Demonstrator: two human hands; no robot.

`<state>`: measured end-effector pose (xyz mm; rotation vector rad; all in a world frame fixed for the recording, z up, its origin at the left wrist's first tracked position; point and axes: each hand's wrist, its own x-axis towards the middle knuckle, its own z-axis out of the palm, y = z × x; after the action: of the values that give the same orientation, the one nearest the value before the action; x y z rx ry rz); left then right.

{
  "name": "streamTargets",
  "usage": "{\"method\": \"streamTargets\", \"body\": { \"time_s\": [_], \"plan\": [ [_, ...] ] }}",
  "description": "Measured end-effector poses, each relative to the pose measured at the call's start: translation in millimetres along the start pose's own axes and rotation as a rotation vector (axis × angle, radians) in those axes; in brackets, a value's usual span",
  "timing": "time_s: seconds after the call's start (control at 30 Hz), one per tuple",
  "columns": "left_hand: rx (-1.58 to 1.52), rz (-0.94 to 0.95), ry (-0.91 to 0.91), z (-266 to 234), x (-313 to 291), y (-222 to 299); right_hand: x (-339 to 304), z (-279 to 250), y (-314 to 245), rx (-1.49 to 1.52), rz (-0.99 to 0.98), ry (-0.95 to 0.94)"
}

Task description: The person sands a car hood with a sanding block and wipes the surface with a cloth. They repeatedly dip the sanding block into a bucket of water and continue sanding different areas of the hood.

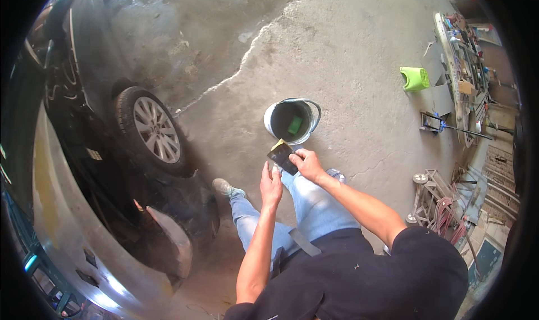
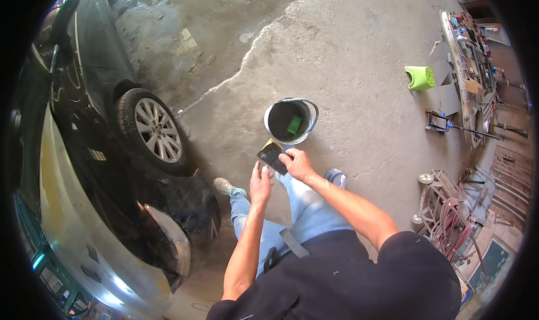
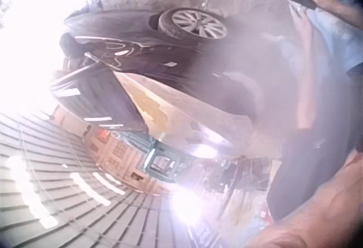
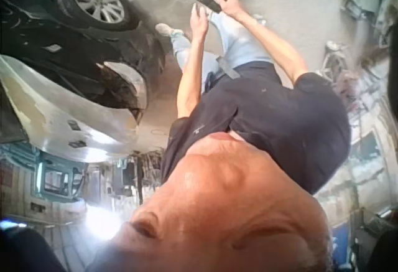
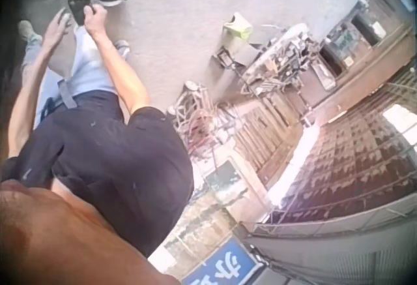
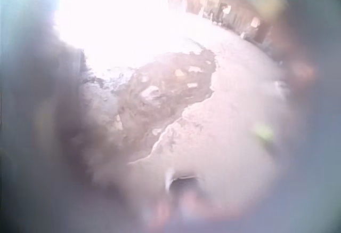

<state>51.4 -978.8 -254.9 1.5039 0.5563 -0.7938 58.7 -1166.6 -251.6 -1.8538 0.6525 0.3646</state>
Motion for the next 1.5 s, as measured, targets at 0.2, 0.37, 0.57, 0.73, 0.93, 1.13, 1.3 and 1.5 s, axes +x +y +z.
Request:
{"method": "streamTargets", "body": {
  "time_s": [0.2,0.37,0.57,0.73,0.93,1.13,1.3,1.5],
  "plan": [
    [-0.095,-0.181,-0.002,23,24,-52,136,-14,136,-0.202,0.013,0.167],
    [-0.018,-0.323,0.041,-13,40,-138,219,-19,216,-0.421,0.173,0.21],
    [0.096,-0.333,0.11,-40,124,-237,343,61,352,-0.599,0.232,0.1],
    [0.083,-0.356,0.017,-26,159,-180,434,137,504,-0.873,0.165,-0.099],
    [0.019,-0.33,-0.158,-8,178,-163,470,66,560,-1.078,-0.057,0.017],
    [0.117,-0.337,0.003,-33,140,-234,322,76,321,-0.558,-0.013,0.138],
    [0.273,-0.191,-0.099,-20,106,-207,170,-57,140,-0.51,-0.243,0.116],
    [0.163,-0.086,-0.095,38,131,-95,30,-159,-48,-0.322,-0.397,0.137]
  ]
}}
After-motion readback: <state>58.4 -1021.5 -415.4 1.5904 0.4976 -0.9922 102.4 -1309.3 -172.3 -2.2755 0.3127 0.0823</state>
